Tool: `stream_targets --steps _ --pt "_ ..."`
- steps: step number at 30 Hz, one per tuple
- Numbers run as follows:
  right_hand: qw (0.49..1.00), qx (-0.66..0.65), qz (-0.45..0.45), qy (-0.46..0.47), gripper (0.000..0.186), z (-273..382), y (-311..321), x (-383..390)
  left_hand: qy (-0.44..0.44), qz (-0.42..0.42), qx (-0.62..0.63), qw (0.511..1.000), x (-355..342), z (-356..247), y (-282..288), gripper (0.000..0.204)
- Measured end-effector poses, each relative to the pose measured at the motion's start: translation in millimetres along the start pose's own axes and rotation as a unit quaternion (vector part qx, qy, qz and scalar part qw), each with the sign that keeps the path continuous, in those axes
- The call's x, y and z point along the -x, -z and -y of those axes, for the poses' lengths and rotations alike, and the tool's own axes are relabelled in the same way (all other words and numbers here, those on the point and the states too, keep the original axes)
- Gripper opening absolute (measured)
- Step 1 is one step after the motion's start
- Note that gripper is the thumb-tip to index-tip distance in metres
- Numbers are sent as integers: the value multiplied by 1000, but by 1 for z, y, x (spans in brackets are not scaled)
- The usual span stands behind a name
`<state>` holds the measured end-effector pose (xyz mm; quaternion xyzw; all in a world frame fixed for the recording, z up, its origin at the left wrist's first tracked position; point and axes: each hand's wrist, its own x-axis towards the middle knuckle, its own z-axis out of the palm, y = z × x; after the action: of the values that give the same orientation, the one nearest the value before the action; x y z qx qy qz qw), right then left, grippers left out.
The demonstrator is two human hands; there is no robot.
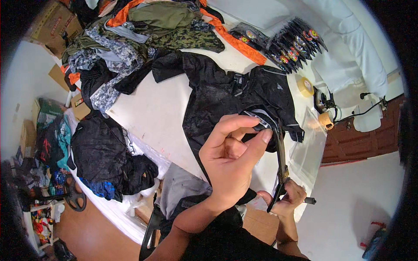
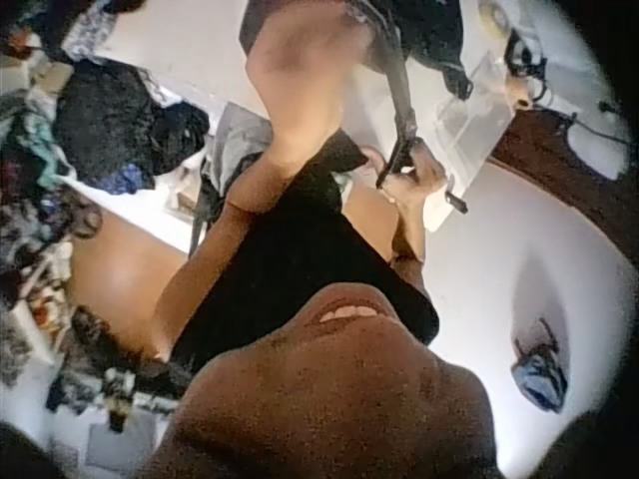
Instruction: Cutting and trimming garment labels or excess fabric using scissors.
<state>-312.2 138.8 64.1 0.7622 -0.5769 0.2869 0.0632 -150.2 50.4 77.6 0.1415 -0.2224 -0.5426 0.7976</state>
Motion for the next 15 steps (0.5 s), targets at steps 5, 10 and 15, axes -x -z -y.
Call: stream_targets --steps 5,10,15 --pt "1000 30 -1 7 56 -8 -2 5 -6 18 -7 1000 1 2 -1 28" --pt "977 -1 -181 109 56 -17 -13 7 -17 33 10 999 2 4 -3 28" --pt "997 32 -65 13 51 -22 -2 15 -9 39 17 999 2 6 -2 28"
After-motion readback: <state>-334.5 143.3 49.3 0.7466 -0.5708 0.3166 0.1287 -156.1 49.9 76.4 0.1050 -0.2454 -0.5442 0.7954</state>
